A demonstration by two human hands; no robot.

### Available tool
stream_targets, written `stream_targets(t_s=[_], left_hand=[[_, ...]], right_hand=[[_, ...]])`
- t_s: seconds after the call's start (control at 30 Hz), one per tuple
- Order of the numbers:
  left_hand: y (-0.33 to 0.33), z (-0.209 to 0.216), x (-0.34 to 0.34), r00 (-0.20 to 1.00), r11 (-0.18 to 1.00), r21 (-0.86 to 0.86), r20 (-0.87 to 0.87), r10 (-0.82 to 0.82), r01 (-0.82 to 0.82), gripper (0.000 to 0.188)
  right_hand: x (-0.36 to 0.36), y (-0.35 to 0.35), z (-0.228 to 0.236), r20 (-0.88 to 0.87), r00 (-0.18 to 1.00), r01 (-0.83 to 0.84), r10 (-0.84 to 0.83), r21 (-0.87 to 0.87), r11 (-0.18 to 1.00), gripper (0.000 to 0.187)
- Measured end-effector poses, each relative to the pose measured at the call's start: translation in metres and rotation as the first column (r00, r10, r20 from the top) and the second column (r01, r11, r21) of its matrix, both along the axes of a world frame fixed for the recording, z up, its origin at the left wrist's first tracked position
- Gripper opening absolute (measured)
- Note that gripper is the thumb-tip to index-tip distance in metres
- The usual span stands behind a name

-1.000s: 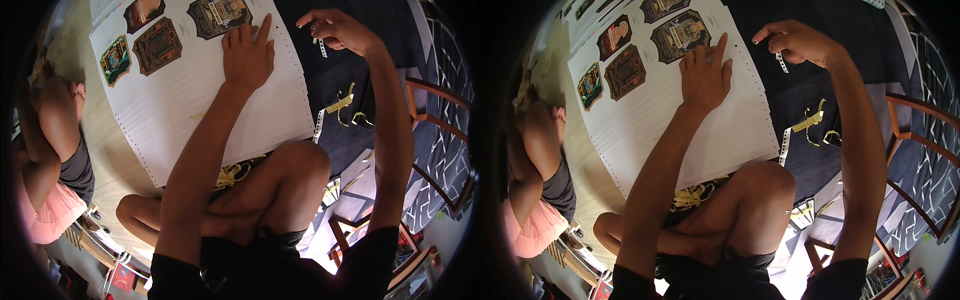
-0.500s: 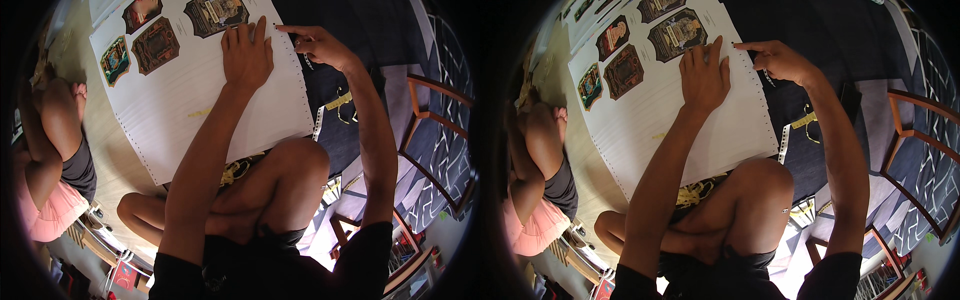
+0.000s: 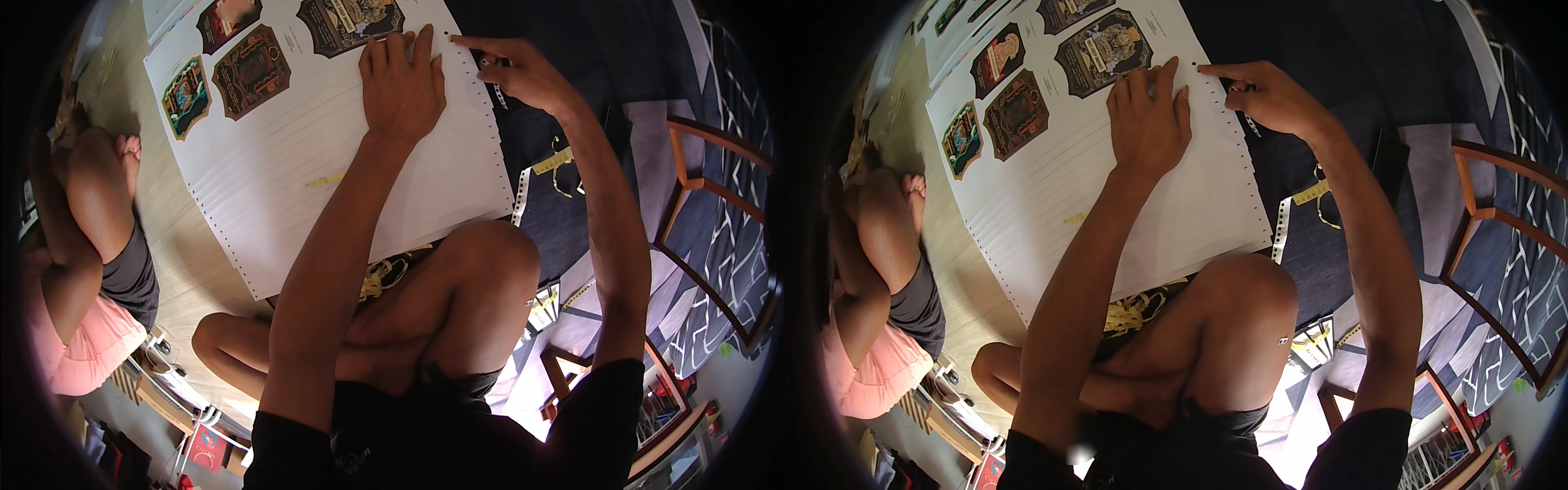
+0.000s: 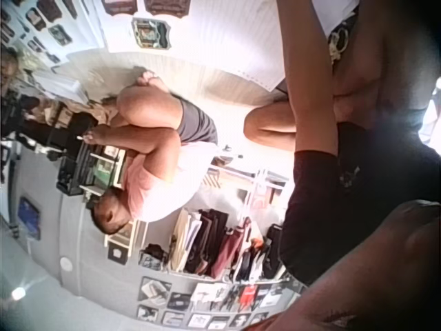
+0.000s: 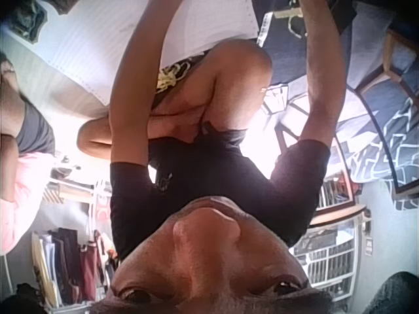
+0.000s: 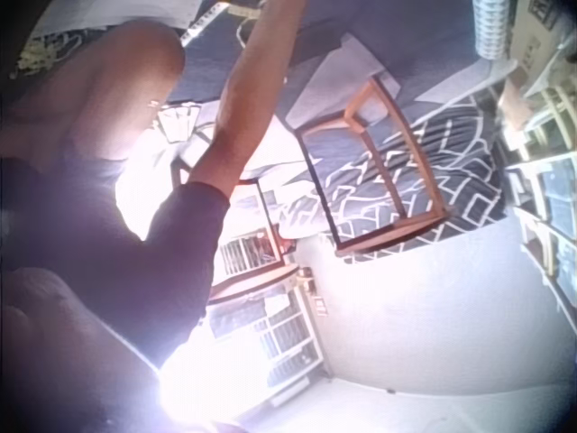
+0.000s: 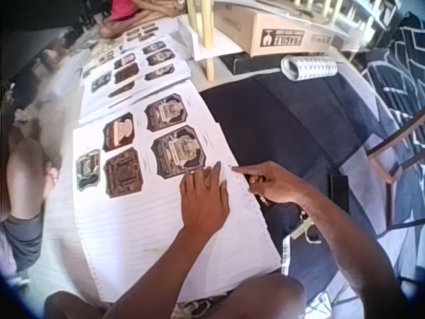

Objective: The person sits on the floor and assembles a paper craft by attaching small perforated paper strips to the edges of a large printed sheet. They repeatedly tear off pieces from a strip and press them onto the sheet's border, then flip the sheet to work on the other side.

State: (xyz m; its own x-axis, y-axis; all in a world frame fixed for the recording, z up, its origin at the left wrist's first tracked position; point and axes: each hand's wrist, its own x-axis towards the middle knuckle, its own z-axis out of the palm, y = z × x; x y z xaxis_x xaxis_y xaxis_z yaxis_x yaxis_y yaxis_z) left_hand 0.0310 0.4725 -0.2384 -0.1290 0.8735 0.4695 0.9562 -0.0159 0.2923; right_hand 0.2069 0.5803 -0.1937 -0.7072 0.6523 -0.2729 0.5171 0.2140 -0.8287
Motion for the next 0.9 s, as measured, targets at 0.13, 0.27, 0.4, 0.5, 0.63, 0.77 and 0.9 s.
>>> stream_targets(t_s=[0.13, 0.27, 0.4, 0.5, 0.63, 0.77, 0.9], left_hand=[[0.0, -0.001, -0.001, 1.0, 1.0, 0.0, 0.01, -0.002, 0.002, 0.04], [0.0, 0.0, 0.0, 1.0, 1.0, 0.011, 0.016, -0.016, 0.016, 0.04], [0.0, 0.0, -0.001, 1.0, 1.0, 0.014, 0.015, -0.024, 0.024, 0.041], [0.0, 0.0, 0.0, 1.0, 1.0, 0.012, 0.019, -0.021, 0.021, 0.04], [-0.002, 0.001, 0.001, 0.999, 0.999, -0.016, 0.018, -0.039, 0.039, 0.04], [-0.005, 0.004, 0.002, 0.993, 0.997, -0.043, -0.096, -0.071, 0.067, 0.038], [-0.003, 0.005, 0.003, 0.988, 0.995, -0.07, -0.132, -0.079, 0.07, 0.036]], right_hand=[[-0.001, -0.001, 0.001, 0.005, 1.0, 0.002, -0.002, -0.028, 1.0, 0.057], [-0.003, -0.007, 0.01, 0.092, 0.996, -0.008, -0.002, 0.11, 0.994, 0.054], [-0.006, -0.017, 0.004, 0.159, 0.987, -0.099, 0.028, 0.453, 0.886, 0.053], [-0.008, -0.026, 0.007, 0.293, 0.956, -0.161, -0.017, 0.57, 0.806, 0.055], [-0.015, -0.038, 0.013, 0.516, 0.84, -0.275, -0.166, 0.67, 0.69, 0.06], [-0.008, -0.037, 0.027, 0.327, 0.913, -0.043, -0.242, 0.669, 0.742, 0.058], [0.018, -0.027, 0.034, -0.034, 0.969, 0.233, -0.245, 0.458, 0.858, 0.058]])
